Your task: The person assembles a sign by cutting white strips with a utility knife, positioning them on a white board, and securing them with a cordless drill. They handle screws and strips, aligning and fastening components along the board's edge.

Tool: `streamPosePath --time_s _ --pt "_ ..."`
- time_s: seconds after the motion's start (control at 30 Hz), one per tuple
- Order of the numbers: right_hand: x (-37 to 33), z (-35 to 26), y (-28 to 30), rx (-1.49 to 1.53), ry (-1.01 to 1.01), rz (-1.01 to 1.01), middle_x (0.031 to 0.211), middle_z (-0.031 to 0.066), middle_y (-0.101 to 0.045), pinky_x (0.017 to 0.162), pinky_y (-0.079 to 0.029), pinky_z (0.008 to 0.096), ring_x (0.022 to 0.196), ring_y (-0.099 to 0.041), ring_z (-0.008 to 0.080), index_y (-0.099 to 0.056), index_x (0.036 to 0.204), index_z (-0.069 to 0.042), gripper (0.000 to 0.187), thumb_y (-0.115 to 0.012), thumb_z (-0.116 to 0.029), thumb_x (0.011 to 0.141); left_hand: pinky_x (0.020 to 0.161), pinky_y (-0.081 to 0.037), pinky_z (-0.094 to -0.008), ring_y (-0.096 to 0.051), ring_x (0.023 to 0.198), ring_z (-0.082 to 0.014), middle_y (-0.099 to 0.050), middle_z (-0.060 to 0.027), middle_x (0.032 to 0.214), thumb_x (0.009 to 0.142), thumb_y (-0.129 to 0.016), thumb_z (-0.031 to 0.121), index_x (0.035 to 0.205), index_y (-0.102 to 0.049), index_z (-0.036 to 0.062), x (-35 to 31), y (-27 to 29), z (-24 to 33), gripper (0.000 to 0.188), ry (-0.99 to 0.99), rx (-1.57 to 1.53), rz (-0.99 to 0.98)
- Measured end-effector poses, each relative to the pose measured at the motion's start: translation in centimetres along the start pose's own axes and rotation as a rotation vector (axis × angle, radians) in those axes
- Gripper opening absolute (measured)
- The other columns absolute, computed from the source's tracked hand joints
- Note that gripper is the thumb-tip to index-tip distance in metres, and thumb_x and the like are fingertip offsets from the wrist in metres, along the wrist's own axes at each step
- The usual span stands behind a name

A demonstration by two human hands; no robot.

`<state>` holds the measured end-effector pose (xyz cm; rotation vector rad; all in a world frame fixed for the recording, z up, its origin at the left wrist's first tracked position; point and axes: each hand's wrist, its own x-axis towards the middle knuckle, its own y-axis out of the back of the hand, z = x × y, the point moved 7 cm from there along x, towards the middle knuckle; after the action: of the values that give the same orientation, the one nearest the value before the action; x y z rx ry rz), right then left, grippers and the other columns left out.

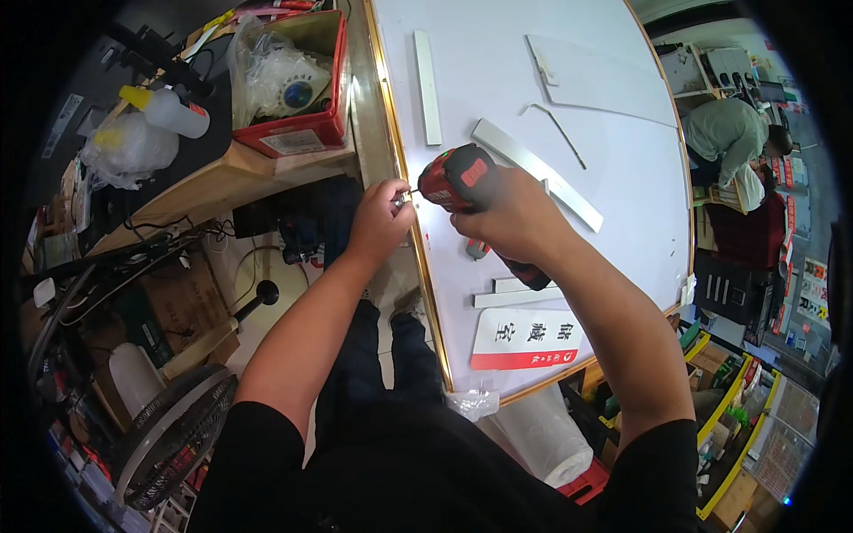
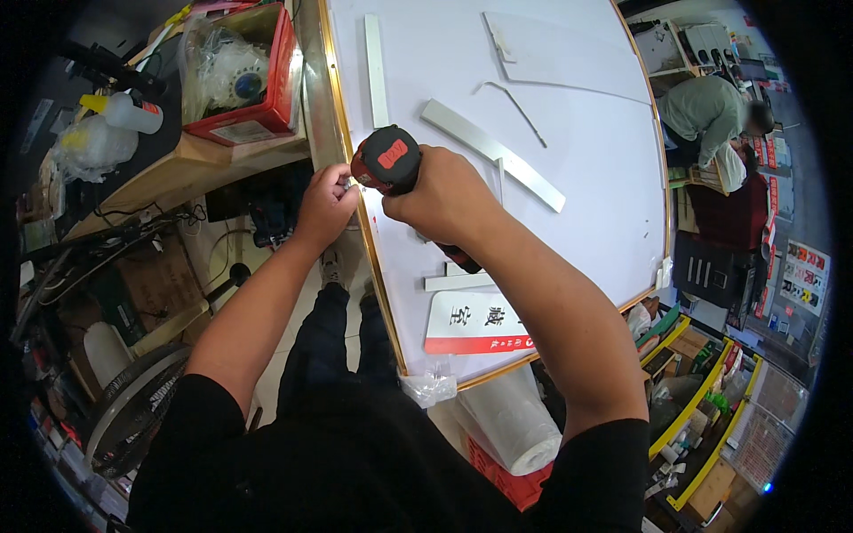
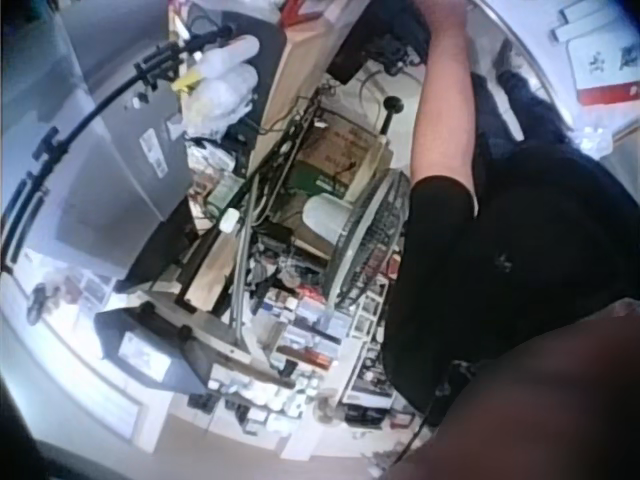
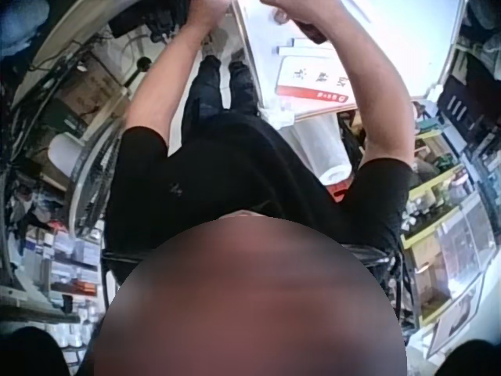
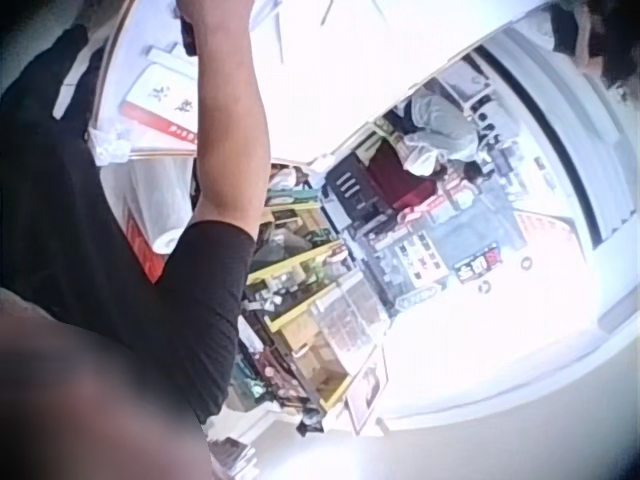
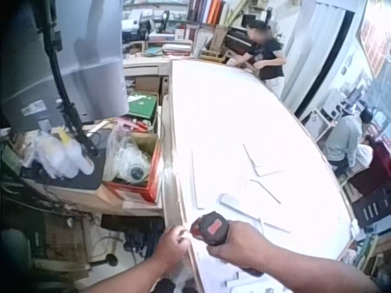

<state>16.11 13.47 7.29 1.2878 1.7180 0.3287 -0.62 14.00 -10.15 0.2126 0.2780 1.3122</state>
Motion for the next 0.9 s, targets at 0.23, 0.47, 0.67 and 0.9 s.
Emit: streamPosePath --time_s 0.23,0.47,0.67,0.9 --pt "0.3 0.0 -0.1 -0.036 -0.019 0.014 0.076 0.0208 -0.069 0.069 -0.055 0.0417 0.072 -0.069 0.0364 -0.066 0.094 0.004 0.035 -0.074 -0.020 0.070 0.072 -0.052 -0.0308 -0.062 0.070 -0.0179 -0.061 -0.0126 0.098 0.082 -0.069 0.011 0.116 -0.065 0.0047 0.0 0.0 0.1 0.035 0.012 0.048 0.010" --pt "0.0 -0.8 0.0 -0.047 -0.021 0.003 0.080 0.0221 -0.070 0.072 -0.056 0.0431 0.076 -0.069 0.0391 -0.068 0.093 0.003 0.034 -0.074 -0.020 0.069 0.073 -0.053 -0.0349 -0.063 0.072 -0.0236 -0.062 -0.0148 0.097 0.081 -0.068 0.013 0.113 -0.064 0.0037 0.1 0.1 0.6 0.033 0.004 0.084 0.025" --pt "0.6 -2.3 -0.3 -0.185 0.107 -0.034 0.080 0.0191 -0.071 0.068 -0.057 0.0398 0.072 -0.072 0.0316 -0.068 0.100 0.002 0.034 -0.075 -0.015 0.072 0.077 -0.054 -0.0423 -0.066 0.080 -0.0334 -0.064 -0.0182 0.099 0.080 -0.066 0.018 0.108 -0.064 0.0053 0.7 0.0 0.7 0.030 -0.006 0.202 -0.041" --pt "1.3 -2.6 -1.0 -0.254 0.113 -0.086 0.079 0.0188 -0.070 0.066 -0.058 0.0417 0.069 -0.070 0.0328 -0.068 0.102 0.000 0.032 -0.070 -0.011 0.072 0.083 -0.053 -0.0466 -0.065 0.095 -0.0412 -0.066 -0.0200 0.105 0.080 -0.068 0.019 0.108 -0.064 0.0070 0.9 -0.4 0.4 0.031 -0.027 0.213 -0.066"
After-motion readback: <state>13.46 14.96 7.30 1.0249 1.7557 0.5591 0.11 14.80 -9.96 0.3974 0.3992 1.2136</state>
